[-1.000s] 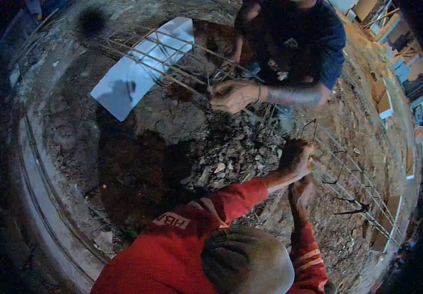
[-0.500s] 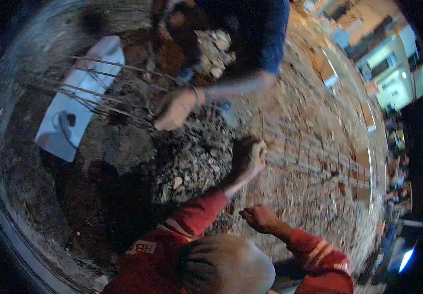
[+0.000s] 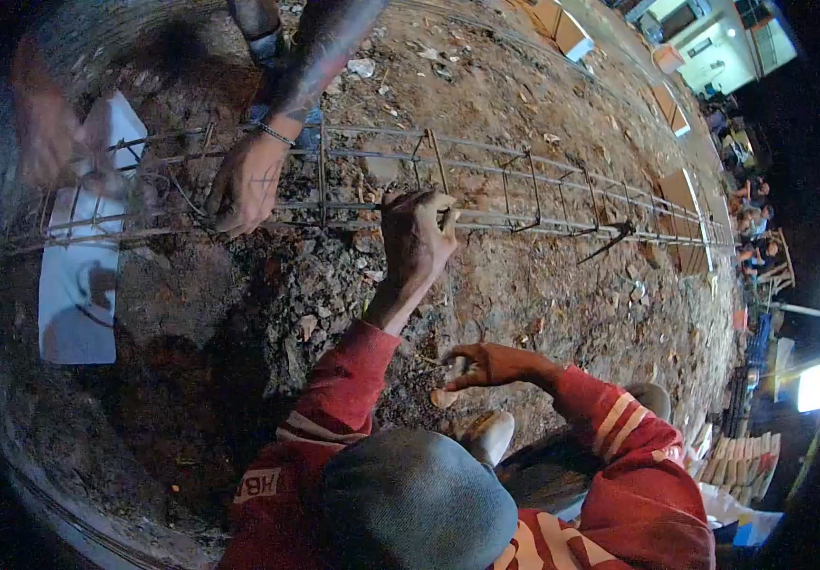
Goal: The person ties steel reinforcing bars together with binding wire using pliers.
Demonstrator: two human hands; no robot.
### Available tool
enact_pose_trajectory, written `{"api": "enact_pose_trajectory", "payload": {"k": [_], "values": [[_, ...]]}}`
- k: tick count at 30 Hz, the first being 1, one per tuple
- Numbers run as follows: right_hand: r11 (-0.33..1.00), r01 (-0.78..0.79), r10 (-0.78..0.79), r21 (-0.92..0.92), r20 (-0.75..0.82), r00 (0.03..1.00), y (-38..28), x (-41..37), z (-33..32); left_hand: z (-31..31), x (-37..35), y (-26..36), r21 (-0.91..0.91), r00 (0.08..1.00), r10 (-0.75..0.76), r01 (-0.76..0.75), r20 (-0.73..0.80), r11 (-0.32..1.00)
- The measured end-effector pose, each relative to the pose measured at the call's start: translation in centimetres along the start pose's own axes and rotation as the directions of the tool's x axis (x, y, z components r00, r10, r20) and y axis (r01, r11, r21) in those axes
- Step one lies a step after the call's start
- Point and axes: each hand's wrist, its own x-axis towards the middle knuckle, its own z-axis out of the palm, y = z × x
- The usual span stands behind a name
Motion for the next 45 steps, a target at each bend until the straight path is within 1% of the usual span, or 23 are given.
{"api": "enact_pose_trajectory", "payload": {"k": [1,2,4,5,6,9,11,13,15,16,18,20,22,26,29,31,35,38,39,40,41,42,45], "values": [[0.959,-0.1,0.084,-0.267,-0.071,0.994,1.5,-0.6,1.3,-0.2,0.1,0.3,-0.042,0.996,-0.079,0.08,0.029,0.996],[0.942,-0.323,0.255,0.094,0.425,0.868,6.3,-0.1,2.7,-0.5,0.1,0.6,-0.064,0.992,-0.117,0.12,0.054,0.991],[0.835,-0.291,-0.014,0.467,0.547,0.837,6.6,-3.8,5.4,-1.2,0.3,1.4,-0.016,0.998,-0.062,0.062,0.028,0.998],[0.617,-0.511,0.048,0.598,0.619,0.784,3.7,-4.2,4.8,-1.7,0.8,2.0,0.055,0.999,0.037,-0.035,-0.028,0.998],[0.619,-0.518,0.06,0.59,0.622,0.78,5.0,-3.3,5.6,-3.5,1.6,4.4,0.119,0.999,0.032,-0.032,0.0,0.992],[0.872,0.156,-0.437,0.463,0.596,0.673,6.2,-1.6,10.2,-3.5,2.0,4.6,0.177,0.999,0.054,-0.053,-0.004,0.983],[0.898,-0.209,-0.161,0.388,0.731,0.663,4.3,-1.1,9.7,-3.8,1.9,4.6,0.217,0.997,0.061,-0.069,0.044,0.974],[0.962,-0.2,0.069,0.188,0.539,0.839,1.1,-1.0,5.7,-3.5,1.8,4.0,0.228,0.995,0.098,-0.1,0.019,0.969],[1.0,-0.006,0.006,0.005,0.015,1.0,3.3,3.0,2.3,-3.5,1.6,4.1,0.234,0.993,0.109,-0.114,0.036,0.966],[0.739,0.064,0.005,0.671,-0.101,0.995,0.5,2.1,-1.0,-2.9,1.6,3.2,0.18,0.995,0.1,-0.101,0.012,0.979],[0.478,0.421,0.014,0.771,-0.486,0.874,-3.2,3.7,-5.0,-3.0,1.7,3.0,0.187,0.994,0.109,-0.109,0.012,0.976],[0.251,0.507,0.075,0.825,-0.539,0.839,-6.1,3.6,-7.7,-3.3,2.0,3.2,0.193,0.99,0.138,-0.142,0.033,0.971],[0.928,0.293,0.084,0.231,-0.895,0.438,-7.1,3.9,-8.6,-4.2,2.0,3.7,0.291,0.97,0.23,-0.244,0.083,0.925],[0.987,0.061,-0.162,-0.15,-0.931,0.326,-11.5,2.0,-7.5,-5.2,1.8,3.4,0.171,0.936,0.331,-0.347,0.116,0.922],[0.926,-0.085,-0.281,-0.368,-0.821,0.498,-13.4,0.3,-10.3,-5.5,1.8,3.6,0.16,0.889,0.431,-0.453,0.154,0.877],[0.901,-0.067,-0.365,-0.429,-0.832,0.418,-13.8,0.5,-13.4,-4.7,1.8,2.6,0.125,0.882,0.459,-0.471,0.108,0.873],[0.999,0.024,-0.053,-0.047,-0.91,0.411,-10.7,0.7,-17.2,-5.4,1.7,3.7,0.241,0.907,0.41,-0.42,0.093,0.875],[0.963,-0.049,0.243,0.265,-0.775,0.584,-4.6,1.9,-13.1,-5.3,2.1,3.4,0.188,0.919,0.358,-0.385,0.163,0.903],[0.638,0.325,0.182,0.698,-0.546,0.818,-2.7,4.0,-9.8,-5.0,2.4,3.8,0.184,0.914,0.372,-0.398,0.161,0.899],[0.042,0.254,0.101,0.966,-0.257,0.961,-0.7,6.0,-6.6,-4.9,2.4,4.4,0.276,0.951,0.235,-0.284,0.199,0.918],[-0.099,0.135,0.3,0.986,-0.1,0.949,-5.0,5.3,-4.4,-4.8,2.3,5.1,0.372,0.972,0.089,-0.167,0.219,0.913],[-0.315,0.135,-0.112,0.94,-0.178,0.978,-3.7,7.4,-2.6,-5.2,2.3,5.7,0.379,0.972,0.116,-0.188,0.206,0.906],[-0.214,0.218,-0.029,0.952,-0.229,0.973,-5.2,8.3,-1.8,-5.4,0.4,6.2,0.161,0.966,0.238,-0.221,-0.097,0.962]]}}
